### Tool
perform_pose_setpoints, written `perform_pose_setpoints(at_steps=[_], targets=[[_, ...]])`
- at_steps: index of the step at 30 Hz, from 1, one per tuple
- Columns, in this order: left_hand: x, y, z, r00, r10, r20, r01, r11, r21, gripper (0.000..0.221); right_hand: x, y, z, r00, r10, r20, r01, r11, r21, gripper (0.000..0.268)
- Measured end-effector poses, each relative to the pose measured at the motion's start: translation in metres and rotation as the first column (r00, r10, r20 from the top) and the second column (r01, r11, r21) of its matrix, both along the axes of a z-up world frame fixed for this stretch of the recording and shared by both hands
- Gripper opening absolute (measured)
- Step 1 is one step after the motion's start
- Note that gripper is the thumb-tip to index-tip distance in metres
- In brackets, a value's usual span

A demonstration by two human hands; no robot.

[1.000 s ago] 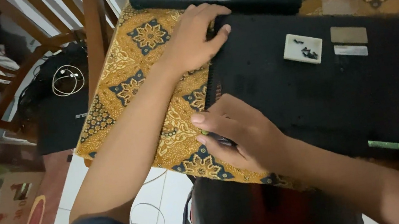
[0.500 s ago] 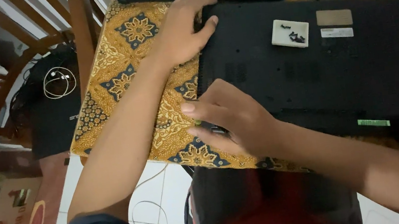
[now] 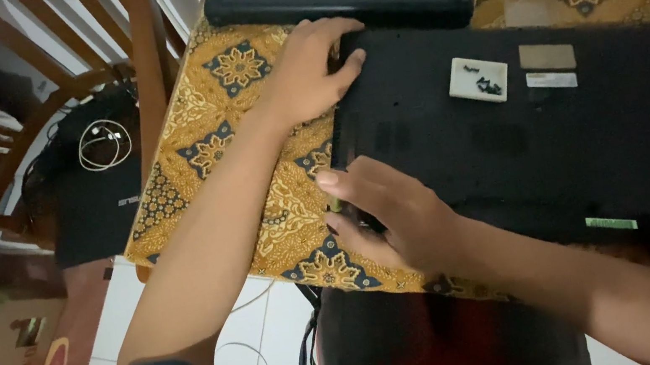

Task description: The person is unscrewing the bottom case of a laptop, prying it open with a tool, and then opening the laptop to access internal components.

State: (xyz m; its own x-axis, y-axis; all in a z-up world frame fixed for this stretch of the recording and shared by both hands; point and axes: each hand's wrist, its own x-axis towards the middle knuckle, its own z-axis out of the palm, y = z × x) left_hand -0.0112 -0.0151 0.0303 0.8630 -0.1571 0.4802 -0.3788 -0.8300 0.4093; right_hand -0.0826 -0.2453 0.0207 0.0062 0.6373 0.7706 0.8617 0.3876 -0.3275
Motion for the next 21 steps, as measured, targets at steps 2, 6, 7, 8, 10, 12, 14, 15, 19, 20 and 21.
perform_pose_setpoints(at_steps=[2,6,7,8,10,12,14,15,19,20,21], targets=[[0.000,-0.001,0.003,1.000,0.000,-0.014,0.000,1.000,-0.006,0.041,0.001,-0.003,-0.005,0.999,-0.051,0.018,0.051,0.998,-0.029,0.071],[-0.001,-0.001,0.002,0.999,0.002,-0.047,-0.002,1.000,-0.017,0.047,-0.002,-0.004,-0.006,0.997,-0.047,-0.056,0.043,0.997,-0.063,0.064],[0.000,-0.001,0.002,0.999,-0.004,-0.046,0.003,1.000,-0.016,0.047,-0.002,-0.004,-0.004,0.997,-0.052,-0.054,0.048,0.997,-0.062,0.064],[0.000,-0.001,0.002,0.999,-0.001,-0.044,0.000,1.000,-0.019,0.046,-0.001,-0.003,-0.002,0.998,-0.036,-0.060,0.030,0.995,-0.096,0.065],[0.000,-0.002,0.004,0.999,0.003,-0.041,-0.004,1.000,-0.020,0.045,0.001,0.000,0.001,0.998,-0.020,-0.067,0.012,0.992,-0.129,0.067],[-0.004,-0.002,0.006,0.995,0.021,-0.096,-0.025,0.999,-0.042,0.045,0.002,0.005,0.000,0.991,-0.020,-0.131,0.021,1.000,0.008,0.046],[-0.003,0.000,0.001,0.998,0.015,-0.065,-0.018,0.999,-0.034,0.043,0.000,0.000,-0.004,0.980,-0.131,-0.147,0.137,0.990,0.025,0.042],[-0.003,0.002,-0.002,1.000,0.003,-0.030,-0.004,1.000,-0.026,0.041,-0.001,-0.002,-0.006,0.956,-0.247,-0.160,0.257,0.966,0.038,0.038],[0.000,0.003,-0.007,1.000,0.016,-0.021,-0.017,0.999,-0.028,0.042,-0.005,0.002,0.006,0.941,-0.165,-0.296,0.181,0.983,0.027,0.041],[0.002,0.004,-0.009,1.000,0.012,0.001,-0.012,1.000,-0.018,0.041,-0.006,0.002,0.007,0.938,-0.177,-0.299,0.190,0.982,0.014,0.042],[0.003,0.005,-0.010,1.000,0.008,0.022,-0.008,1.000,-0.009,0.040,-0.007,0.002,0.008,0.935,-0.190,-0.301,0.199,0.980,0.002,0.044]])
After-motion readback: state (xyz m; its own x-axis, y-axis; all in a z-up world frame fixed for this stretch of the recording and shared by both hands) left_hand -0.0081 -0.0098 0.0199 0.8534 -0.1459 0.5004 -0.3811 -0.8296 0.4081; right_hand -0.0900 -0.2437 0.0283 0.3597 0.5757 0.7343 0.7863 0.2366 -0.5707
